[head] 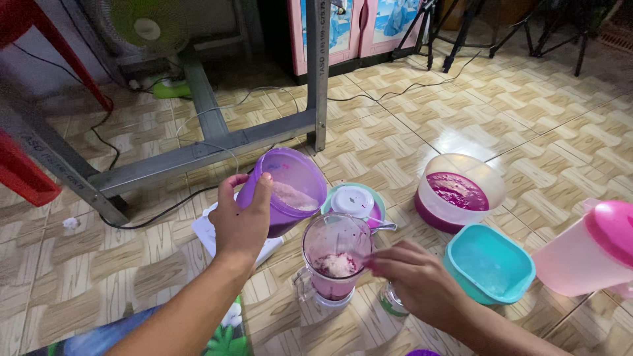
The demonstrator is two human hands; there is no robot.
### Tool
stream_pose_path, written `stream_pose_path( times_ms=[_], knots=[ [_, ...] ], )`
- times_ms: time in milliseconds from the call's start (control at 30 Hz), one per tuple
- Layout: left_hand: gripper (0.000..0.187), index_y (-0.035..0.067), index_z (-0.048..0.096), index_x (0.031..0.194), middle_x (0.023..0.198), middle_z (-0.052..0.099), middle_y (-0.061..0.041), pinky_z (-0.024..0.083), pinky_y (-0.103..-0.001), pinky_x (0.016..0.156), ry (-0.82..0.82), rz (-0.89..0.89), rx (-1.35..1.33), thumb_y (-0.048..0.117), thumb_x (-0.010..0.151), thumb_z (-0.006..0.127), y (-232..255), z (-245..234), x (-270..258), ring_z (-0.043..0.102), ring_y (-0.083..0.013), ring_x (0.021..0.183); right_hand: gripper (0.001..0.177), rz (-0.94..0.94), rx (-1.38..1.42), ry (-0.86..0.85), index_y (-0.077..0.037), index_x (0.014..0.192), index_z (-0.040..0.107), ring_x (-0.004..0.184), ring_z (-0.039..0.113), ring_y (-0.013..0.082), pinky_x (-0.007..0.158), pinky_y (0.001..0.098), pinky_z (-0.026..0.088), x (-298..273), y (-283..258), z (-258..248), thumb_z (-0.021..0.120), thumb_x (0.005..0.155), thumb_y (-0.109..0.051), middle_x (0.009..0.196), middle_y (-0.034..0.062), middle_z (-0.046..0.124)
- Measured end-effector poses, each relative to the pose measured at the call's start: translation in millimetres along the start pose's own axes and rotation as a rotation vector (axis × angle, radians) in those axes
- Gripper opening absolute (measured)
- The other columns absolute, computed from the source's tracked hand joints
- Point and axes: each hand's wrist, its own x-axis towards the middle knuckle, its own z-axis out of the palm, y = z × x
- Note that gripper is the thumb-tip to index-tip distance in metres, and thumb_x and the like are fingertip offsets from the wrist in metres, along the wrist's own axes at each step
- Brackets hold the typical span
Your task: The person adds a pink fruit puree into a blender jar using a spoon, then adds a white granular substance from a purple container, and finally pours a liquid from a green-labeled can into the jar. The clip ends before blending occurs.
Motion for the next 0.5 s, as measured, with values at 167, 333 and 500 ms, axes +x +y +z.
stream_pose_path(
  times_ms=[167,333,500],
  knots=[
    [0.057,0.016,0.063,0.127,0.112,0.063,-0.019,0.055,-0.041,0.087,0.017,0.023,0.011,0.054,0.085,0.072,-1.1,-0.1,2.0,0.066,-0.0266,0.099,0.035,-0.002,-0.001,0.017,-0.005,0.107,0.076,0.094,0.070,0.0283,0.080,0.0386,0.057,5.4,-7.6,-1.3,0.068,0.074,0.005,0.113,0.0092,0.076],
    [0.052,0.016,0.063,0.124,0.093,0.069,-0.007,0.057,-0.040,0.073,-0.017,-0.040,-0.112,0.048,0.084,0.071,-6.6,2.7,3.6,0.067,-0.0174,0.087,0.030,0.043,0.097,0.005,-0.001,0.106,0.073,0.100,0.070,0.0295,0.085,0.0377,0.058,7.6,-7.2,-3.9,0.063,0.079,0.008,0.111,0.0121,0.075],
    [0.046,0.011,0.061,0.127,0.102,0.068,-0.010,0.051,-0.035,0.078,-0.031,0.052,-0.219,0.043,0.094,0.068,-4.7,6.3,2.4,0.061,-0.0163,0.091,0.017,0.818,0.527,0.390,0.002,0.107,0.075,0.074,0.063,0.0195,0.066,0.0331,0.052,-24.9,29.6,-14.1,0.064,0.096,-0.005,0.082,0.0135,0.069]
  ],
)
